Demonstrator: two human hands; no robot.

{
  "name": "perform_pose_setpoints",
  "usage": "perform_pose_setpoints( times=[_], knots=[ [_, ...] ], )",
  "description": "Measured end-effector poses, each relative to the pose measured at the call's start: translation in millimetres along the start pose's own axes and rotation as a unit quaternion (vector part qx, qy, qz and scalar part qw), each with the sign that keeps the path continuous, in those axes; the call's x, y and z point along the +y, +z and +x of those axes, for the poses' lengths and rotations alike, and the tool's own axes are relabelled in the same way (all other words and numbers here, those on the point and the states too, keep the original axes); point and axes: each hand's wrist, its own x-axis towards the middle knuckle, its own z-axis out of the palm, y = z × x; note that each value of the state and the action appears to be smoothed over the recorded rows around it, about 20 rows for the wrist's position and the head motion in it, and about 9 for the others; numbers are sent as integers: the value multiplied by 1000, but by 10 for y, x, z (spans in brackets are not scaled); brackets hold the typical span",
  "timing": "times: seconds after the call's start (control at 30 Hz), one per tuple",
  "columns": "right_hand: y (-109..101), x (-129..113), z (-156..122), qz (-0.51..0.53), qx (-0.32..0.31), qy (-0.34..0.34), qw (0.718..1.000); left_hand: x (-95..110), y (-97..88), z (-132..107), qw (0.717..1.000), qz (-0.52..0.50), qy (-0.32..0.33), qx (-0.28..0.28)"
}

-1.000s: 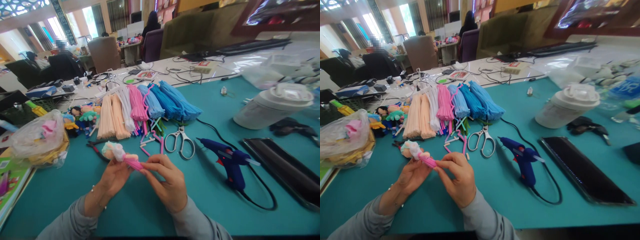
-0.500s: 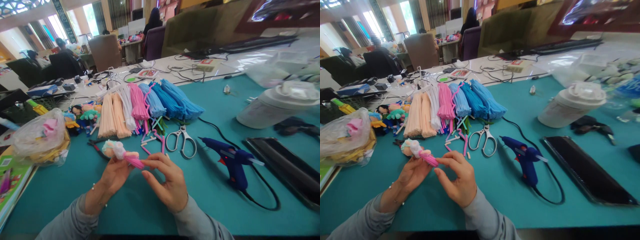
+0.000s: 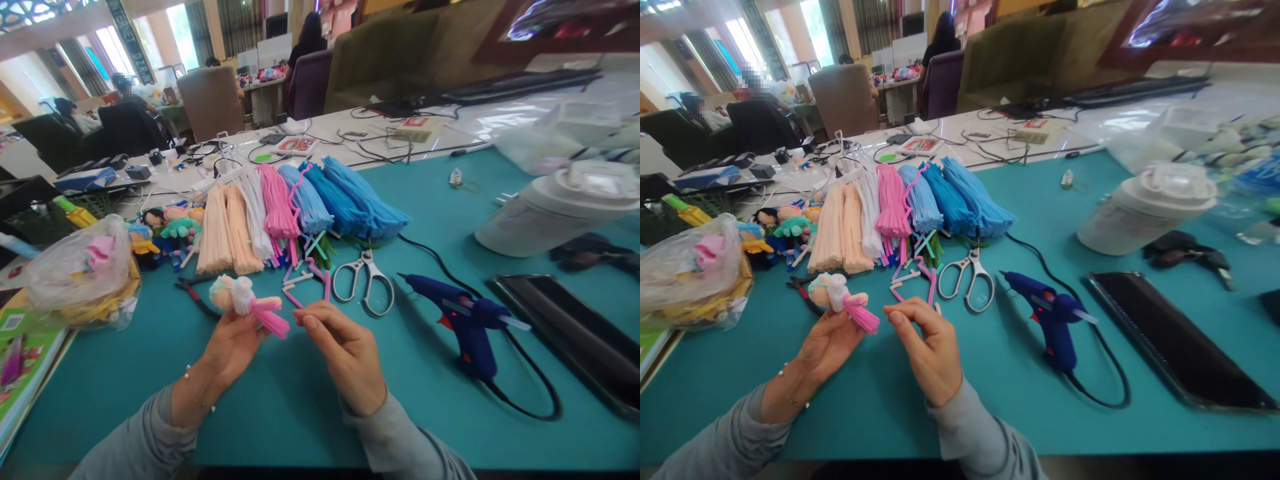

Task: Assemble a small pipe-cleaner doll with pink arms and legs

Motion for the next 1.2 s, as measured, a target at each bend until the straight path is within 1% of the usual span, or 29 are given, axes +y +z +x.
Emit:
perform_pose_setpoints(
  times=[0.13, 0.23, 0.4, 0.57, 0.63, 0.67, 0.7, 0.77, 0.8, 0.83, 0.9, 0.97, 1.07, 1.2],
  knots=[
    [-3, -4, 34, 65, -15, 69, 995, 4, 16, 5, 1000, 13, 4, 2],
    [-6, 3, 45, 78, -9, 77, 994, 8, 15, 7, 1000, 22, 3, 9],
    [-43, 44, 3, 51, -2, 45, 998, 2, 28, 4, 999, 31, -1, 20],
    [-94, 37, -60, -10, -19, 12, 1000, -4, 75, -8, 999, 36, 1, 17],
    [-96, 15, -60, -37, -27, -24, 999, -3, 87, -9, 999, 48, -3, 15],
    [-92, 2, -55, -62, -34, -61, 996, -2, 91, -8, 998, 56, -6, 17],
    [-85, -11, -48, -98, -46, -107, 988, -1, 94, -8, 998, 65, -9, 21],
    [-63, -35, -31, -192, -74, -200, 958, -1, 102, -7, 996, 81, -15, 29],
    [-51, -45, -25, -239, -87, -231, 939, -2, 107, -7, 996, 88, -17, 31],
    [-39, -52, -19, -276, -96, -247, 924, -3, 112, -7, 995, 92, -17, 32],
    [-18, -59, -14, -325, -103, -263, 903, -8, 121, -7, 995, 95, -16, 26],
    [-4, -58, -14, -348, -104, -268, 892, -15, 123, -5, 995, 96, -16, 20],
    [4, -50, -16, -365, -110, -265, 886, -27, 113, 1, 995, 96, -10, 31],
    [6, -42, -21, -373, -116, -261, 883, -33, 102, 8, 994, 103, -7, 44]
  ],
)
